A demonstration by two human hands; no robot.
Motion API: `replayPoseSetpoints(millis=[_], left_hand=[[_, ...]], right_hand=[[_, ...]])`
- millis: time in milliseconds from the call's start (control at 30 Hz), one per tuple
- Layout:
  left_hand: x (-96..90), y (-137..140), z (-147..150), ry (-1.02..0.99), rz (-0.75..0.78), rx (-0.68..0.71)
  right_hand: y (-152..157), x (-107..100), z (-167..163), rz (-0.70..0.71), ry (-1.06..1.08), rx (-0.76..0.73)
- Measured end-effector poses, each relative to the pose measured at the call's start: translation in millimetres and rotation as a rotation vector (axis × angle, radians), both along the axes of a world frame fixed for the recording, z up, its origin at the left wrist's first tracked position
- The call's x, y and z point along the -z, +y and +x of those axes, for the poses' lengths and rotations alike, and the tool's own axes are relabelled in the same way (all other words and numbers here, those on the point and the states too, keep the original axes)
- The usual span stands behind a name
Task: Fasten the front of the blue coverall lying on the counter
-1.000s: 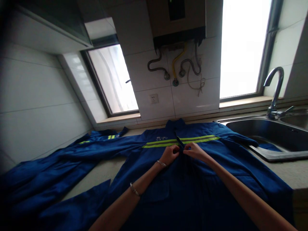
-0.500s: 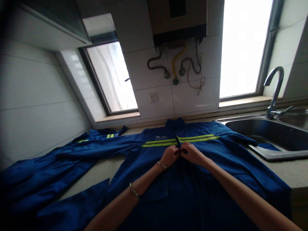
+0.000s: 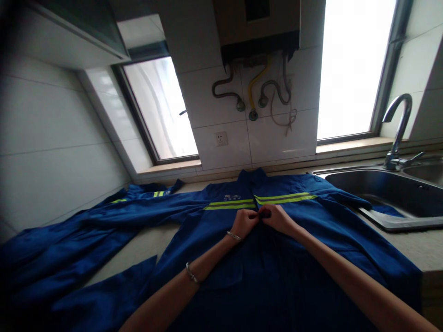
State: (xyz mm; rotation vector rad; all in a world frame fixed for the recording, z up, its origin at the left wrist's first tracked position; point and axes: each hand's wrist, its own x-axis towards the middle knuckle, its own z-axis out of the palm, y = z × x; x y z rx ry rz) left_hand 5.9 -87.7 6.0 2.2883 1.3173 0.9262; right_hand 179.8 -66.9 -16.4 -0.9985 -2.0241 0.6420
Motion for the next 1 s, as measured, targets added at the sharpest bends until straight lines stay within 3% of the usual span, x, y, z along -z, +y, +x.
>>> replayPoseSetpoints(millis=[200, 467, 633, 767, 1000], left_hand=[[3.6, 12, -5, -0.023, -0.152, 0.051], [3.4, 17, -12, 0.407, 0.121, 0.176], [2.2, 9, -8, 0.6, 0.257, 0.209], [0.1, 8, -9, 0.548, 0.25, 0.18], [-8.6, 9, -10, 0.162, 0.166, 0.063]], right_hand=[[6, 4, 2, -0.001, -0.098, 0.038], [3, -4, 5, 0.048, -0.244, 0.071], [11, 3, 7, 0.007, -0.204, 0.023], [17, 9, 10, -0.017, -0.11, 0.001], [15, -4, 11, 0.042, -0.032, -0.003]])
